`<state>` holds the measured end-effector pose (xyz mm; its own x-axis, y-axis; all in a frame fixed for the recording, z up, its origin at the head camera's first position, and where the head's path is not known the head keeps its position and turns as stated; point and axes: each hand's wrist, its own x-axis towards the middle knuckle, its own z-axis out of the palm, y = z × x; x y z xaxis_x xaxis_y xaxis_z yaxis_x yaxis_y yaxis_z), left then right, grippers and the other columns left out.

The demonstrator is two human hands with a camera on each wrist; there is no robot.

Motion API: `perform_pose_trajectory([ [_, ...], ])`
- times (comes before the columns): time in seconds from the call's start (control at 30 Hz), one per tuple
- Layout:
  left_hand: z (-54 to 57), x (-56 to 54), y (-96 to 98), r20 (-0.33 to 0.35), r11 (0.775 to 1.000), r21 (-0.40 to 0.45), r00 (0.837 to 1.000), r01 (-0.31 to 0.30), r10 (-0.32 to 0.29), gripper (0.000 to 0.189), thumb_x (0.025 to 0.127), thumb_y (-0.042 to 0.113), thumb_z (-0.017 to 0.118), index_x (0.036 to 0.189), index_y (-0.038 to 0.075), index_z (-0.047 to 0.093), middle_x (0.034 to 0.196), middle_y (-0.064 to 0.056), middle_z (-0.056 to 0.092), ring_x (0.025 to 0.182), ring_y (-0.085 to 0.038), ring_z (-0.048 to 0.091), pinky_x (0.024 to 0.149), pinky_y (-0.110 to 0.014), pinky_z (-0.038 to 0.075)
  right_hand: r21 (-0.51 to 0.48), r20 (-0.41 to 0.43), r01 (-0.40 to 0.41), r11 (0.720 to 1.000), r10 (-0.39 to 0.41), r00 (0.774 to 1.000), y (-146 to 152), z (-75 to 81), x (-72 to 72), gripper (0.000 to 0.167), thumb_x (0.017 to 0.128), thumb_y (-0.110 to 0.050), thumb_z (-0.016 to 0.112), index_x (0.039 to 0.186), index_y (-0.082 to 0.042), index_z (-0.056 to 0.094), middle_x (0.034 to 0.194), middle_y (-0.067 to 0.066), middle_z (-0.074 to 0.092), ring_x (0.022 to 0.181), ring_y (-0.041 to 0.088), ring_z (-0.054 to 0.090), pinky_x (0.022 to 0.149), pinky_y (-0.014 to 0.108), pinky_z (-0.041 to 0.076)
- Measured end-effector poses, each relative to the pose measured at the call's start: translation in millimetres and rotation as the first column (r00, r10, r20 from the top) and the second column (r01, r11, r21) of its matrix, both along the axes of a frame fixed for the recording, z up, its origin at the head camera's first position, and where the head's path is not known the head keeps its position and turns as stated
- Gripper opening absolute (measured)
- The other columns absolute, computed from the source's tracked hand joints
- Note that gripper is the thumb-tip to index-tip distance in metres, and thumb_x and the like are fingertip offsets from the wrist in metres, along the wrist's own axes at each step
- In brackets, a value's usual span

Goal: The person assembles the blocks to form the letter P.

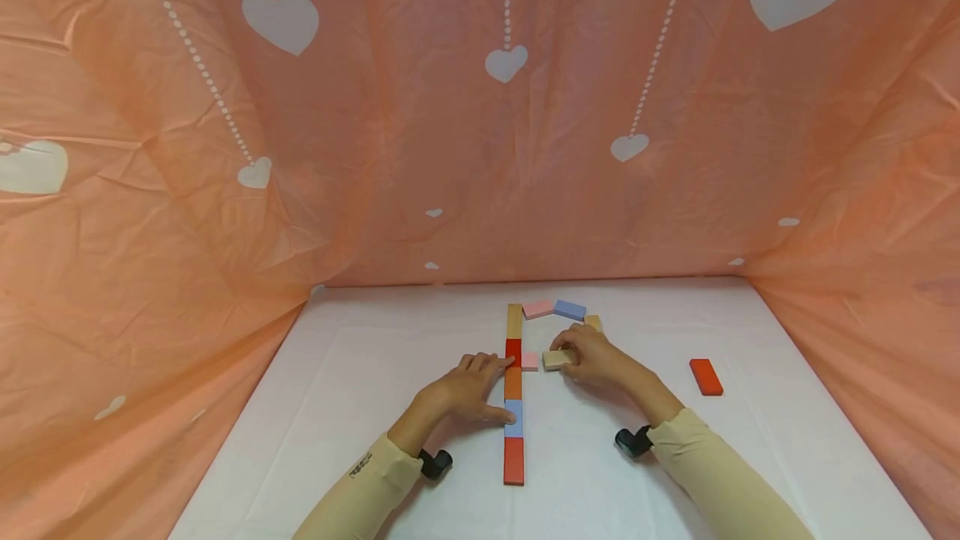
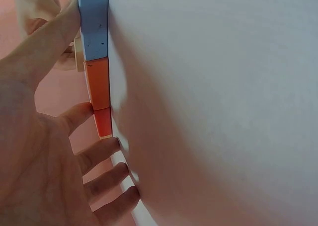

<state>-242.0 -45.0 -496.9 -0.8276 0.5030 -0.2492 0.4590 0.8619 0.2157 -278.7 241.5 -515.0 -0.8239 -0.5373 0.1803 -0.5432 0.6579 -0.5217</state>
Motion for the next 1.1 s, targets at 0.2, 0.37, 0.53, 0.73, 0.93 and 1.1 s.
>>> perform_pose_trajectory([
  [0.2, -0.9, -0.4, -0.3, -0.004, 1.0, 0.001, 1.0, -0.001, 0.001, 0.101, 0.086, 0.068, 0.08, 0.167, 0.026, 0.037, 0.164, -0.005, 0.042, 0.147, -0.029, 0.042, 0.119, -0.047, 0.046, -0.005, 0.027, 0.0, 1.0, 0.0, 1.0, -3.4, -1.6, -1.4, 0.025, 0.091, -0.006, 0.082, 0.114, -0.009, 0.074, 0.111, 0.002, 0.069, 0.105, 0.021, 0.058, 0.097, 0.045, 0.053],
  [0.37, -1.2, -0.8, -0.5, -0.008, 1.0, 0.002, 1.0, 0.007, -0.007, 0.101, 0.087, 0.069, 0.079, 0.167, 0.025, 0.037, 0.164, -0.006, 0.043, 0.147, -0.029, 0.042, 0.119, -0.047, 0.046, -0.019, 0.014, -0.017, 1.0, 0.018, 1.0, -6.7, -1.6, -2.5, 0.024, 0.09, -0.005, 0.083, 0.112, -0.007, 0.074, 0.108, 0.003, 0.068, 0.101, 0.02, 0.057, 0.092, 0.04, 0.052],
  [0.53, -0.5, -1.3, -0.3, -0.011, 1.0, 0.001, 1.0, 0.009, -0.009, 0.101, 0.087, 0.069, 0.079, 0.168, 0.024, 0.036, 0.164, -0.006, 0.043, 0.147, -0.029, 0.042, 0.12, -0.047, 0.045, -0.011, 0.015, -0.014, 1.0, 0.015, 1.0, -9.5, -1.3, -3.2, 0.023, 0.089, -0.004, 0.083, 0.11, -0.007, 0.075, 0.105, 0.002, 0.067, 0.098, 0.018, 0.055, 0.088, 0.038, 0.049],
  [0.73, -0.1, -1.2, -0.6, -0.011, 1.0, -0.004, 1.0, 0.009, -0.009, 0.101, 0.087, 0.069, 0.079, 0.168, 0.025, 0.036, 0.164, -0.006, 0.043, 0.147, -0.029, 0.042, 0.12, -0.046, 0.045, -0.01, 0.02, -0.017, 1.0, 0.017, 1.0, -10.5, 1.0, -2.1, 0.022, 0.089, -0.005, 0.083, 0.11, -0.008, 0.075, 0.104, 0.001, 0.066, 0.097, 0.018, 0.054, 0.088, 0.038, 0.049],
  [0.93, 0.5, -0.4, -0.3, -0.005, 1.0, 0.001, 1.0, 0.006, -0.006, 0.1, 0.087, 0.068, 0.079, 0.167, 0.025, 0.037, 0.164, -0.006, 0.043, 0.146, -0.029, 0.042, 0.119, -0.047, 0.045, -0.009, 0.013, -0.019, 1.0, 0.019, 1.0, -10.3, -0.8, -3.9, 0.024, 0.089, -0.005, 0.083, 0.11, -0.007, 0.075, 0.103, 0.0, 0.067, 0.097, 0.017, 0.054, 0.087, 0.038, 0.048],
  [1.1, 0.1, -0.3, 0.1, -0.001, 1.0, 0.0, 1.0, 0.003, -0.003, 0.101, 0.087, 0.068, 0.079, 0.167, 0.025, 0.037, 0.164, -0.006, 0.043, 0.147, -0.029, 0.042, 0.119, -0.047, 0.046, -0.012, 0.011, -0.023, 1.0, 0.023, 1.0, -9.2, -4.3, -5.7, 0.024, 0.089, -0.005, 0.083, 0.111, -0.007, 0.074, 0.104, 0.001, 0.067, 0.097, 0.017, 0.053, 0.086, 0.036, 0.047],
])
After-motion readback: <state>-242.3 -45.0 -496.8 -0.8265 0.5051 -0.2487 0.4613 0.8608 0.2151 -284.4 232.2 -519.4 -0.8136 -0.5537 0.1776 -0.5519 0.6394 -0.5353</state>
